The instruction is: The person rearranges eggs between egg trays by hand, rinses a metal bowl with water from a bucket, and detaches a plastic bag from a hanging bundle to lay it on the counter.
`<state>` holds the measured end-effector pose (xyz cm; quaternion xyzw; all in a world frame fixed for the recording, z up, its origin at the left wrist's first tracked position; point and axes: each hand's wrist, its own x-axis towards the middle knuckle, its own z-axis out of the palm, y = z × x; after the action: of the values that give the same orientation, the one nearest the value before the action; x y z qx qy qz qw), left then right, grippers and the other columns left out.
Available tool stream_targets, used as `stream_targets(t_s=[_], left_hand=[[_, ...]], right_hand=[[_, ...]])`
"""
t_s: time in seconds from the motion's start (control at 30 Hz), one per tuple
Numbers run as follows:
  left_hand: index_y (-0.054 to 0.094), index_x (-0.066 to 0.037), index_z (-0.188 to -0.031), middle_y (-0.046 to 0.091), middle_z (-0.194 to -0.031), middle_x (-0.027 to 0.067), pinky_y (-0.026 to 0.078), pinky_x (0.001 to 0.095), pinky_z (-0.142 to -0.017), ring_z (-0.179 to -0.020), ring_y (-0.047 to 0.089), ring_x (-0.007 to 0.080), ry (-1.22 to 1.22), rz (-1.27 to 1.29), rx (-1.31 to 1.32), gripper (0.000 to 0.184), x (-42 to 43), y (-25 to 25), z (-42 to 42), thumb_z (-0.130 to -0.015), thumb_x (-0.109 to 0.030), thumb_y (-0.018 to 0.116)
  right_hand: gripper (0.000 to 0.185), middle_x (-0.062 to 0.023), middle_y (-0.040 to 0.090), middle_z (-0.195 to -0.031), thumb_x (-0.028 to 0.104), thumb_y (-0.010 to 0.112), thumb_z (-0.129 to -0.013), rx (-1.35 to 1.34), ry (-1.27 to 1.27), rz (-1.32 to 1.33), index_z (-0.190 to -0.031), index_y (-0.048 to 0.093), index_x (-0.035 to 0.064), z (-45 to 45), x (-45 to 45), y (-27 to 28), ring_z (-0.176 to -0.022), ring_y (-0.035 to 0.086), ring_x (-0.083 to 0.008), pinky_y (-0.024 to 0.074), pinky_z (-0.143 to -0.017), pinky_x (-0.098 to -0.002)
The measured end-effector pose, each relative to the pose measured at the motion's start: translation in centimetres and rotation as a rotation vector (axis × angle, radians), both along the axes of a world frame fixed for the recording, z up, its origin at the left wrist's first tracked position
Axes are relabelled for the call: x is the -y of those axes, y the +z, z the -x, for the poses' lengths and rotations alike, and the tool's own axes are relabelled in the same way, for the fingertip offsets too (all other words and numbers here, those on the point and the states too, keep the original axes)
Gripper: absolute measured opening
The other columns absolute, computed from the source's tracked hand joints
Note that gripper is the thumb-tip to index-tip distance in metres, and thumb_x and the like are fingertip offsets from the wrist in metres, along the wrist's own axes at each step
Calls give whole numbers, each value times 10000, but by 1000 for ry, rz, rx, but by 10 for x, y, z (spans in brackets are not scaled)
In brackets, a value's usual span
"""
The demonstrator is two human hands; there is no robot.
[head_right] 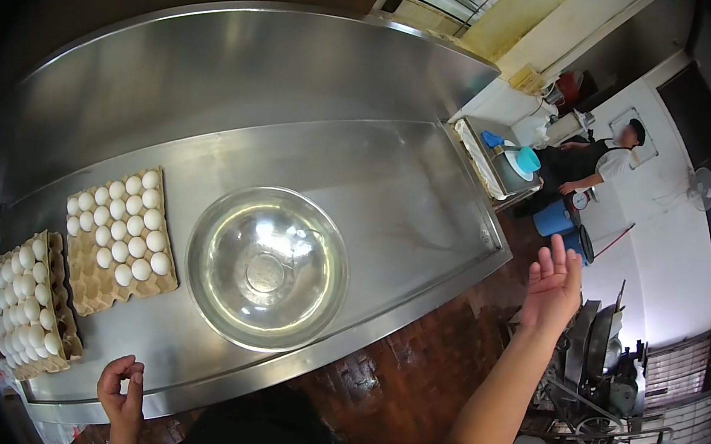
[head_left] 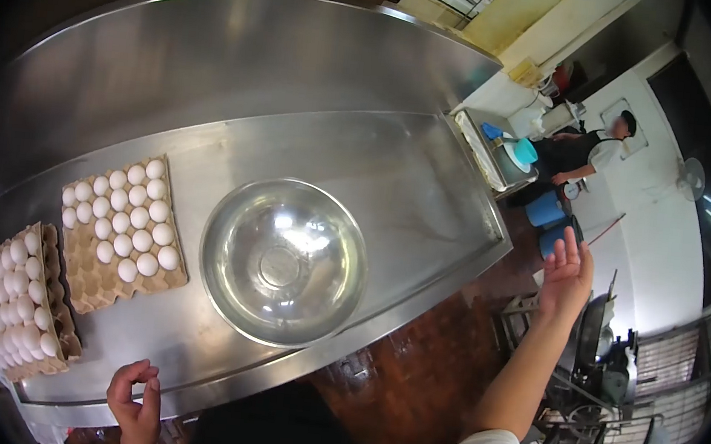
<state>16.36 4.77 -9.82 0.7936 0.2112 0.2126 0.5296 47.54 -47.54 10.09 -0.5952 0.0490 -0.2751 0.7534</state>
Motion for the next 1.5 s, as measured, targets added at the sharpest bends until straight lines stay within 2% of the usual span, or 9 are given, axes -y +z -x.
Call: stream_targets(t_s=[0.07, 0.23, 0.33, 0.37, 0.5, 0.77, 1.3, 1.4, 1.5], left_hand=[[660, 14, -1093, 683, -922, 118, 511, 315, -800, -806, 651, 180, 7, 7, -2, 253, 2, 0, 0, -840, 8, 656], [657, 21, -1077, 680, -906, 117, 508, 307, -791, -799, 649, 176, 19, 1, 19, 238, 1, -3, 6, -839, 7, 657], [641, 30, -1110, 688, -928, 90, 521, 288, -815, -852, 653, 149, 21, -22, 11, 209, -7, -5, 9, -906, -19, 642], [639, 28, -1109, 687, -930, 88, 518, 287, -818, -848, 647, 145, 60, 17, 10, 199, -8, -11, 9, -918, -30, 638], [641, 19, -1108, 684, -925, 82, 515, 287, -816, -837, 639, 140, 117, 74, 9, 192, -5, -21, 1, -928, -48, 645], [637, 22, -1103, 679, -917, 88, 513, 294, -806, -839, 640, 152, 47, 116, 6, 192, 17, -20, -12, -928, -56, 646], [631, 25, -1109, 677, -933, 94, 514, 290, -803, -848, 644, 155, 7, 64, 19, 191, 13, -14, -17, -929, -38, 636], [659, 25, -1053, 674, -895, 107, 503, 293, -786, -807, 640, 159, 55, 70, 31, 193, 16, -7, -20, -862, 20, 626], [660, 27, -1052, 671, -885, 108, 505, 302, -786, -793, 641, 166, 34, 39, 39, 202, 14, 1, -21, -852, 20, 633]], right_hand=[[412, -174, 653, -1258, 266, 572, -1002, 10, 32, -63, -1342, 423, 87, 1, 9, 8, -918, 687, -184, 542, -724, -305], [492, -168, 657, -1247, 271, 573, -1006, -27, 117, 33, -1404, 385, 54, 17, -28, 12, -912, 686, -188, 537, -724, -302], [450, -163, 654, -1256, 280, 576, -1007, 22, 53, 44, -1364, 408, 64, 17, -24, 17, -912, 685, -187, 533, -724, -303], [365, -159, 650, -1266, 278, 569, -1010, 22, 52, 15, -1295, 447, 84, 15, -20, 18, -916, 687, -182, 537, -713, -299], [237, -163, 644, -1286, 253, 550, -1014, 12, 92, 1, -1189, 505, 100, 11, -1, 22, -931, 696, -176, 564, -718, -295], [231, -172, 637, -1303, 240, 598, -980, -50, 203, -225, -1081, 523, 46, -30, 35, 11, -933, 696, -187, 576, -727, -325], [200, -150, 653, -1273, 252, 601, -980, -38, 205, -176, -1073, 578, 76, -25, 13, 14, -913, 692, -175, 567, -719, -312], [197, -148, 655, -1268, 250, 599, -982, -45, 213, -175, -1081, 588, 80, -22, 9, 12, -912, 691, -176, 566, -720, -313], [201, -148, 655, -1271, 249, 596, -984, -79, 244, -182, -1091, 613, 80, -17, 0, 6, -916, 691, -179, 566, -721, -314]])
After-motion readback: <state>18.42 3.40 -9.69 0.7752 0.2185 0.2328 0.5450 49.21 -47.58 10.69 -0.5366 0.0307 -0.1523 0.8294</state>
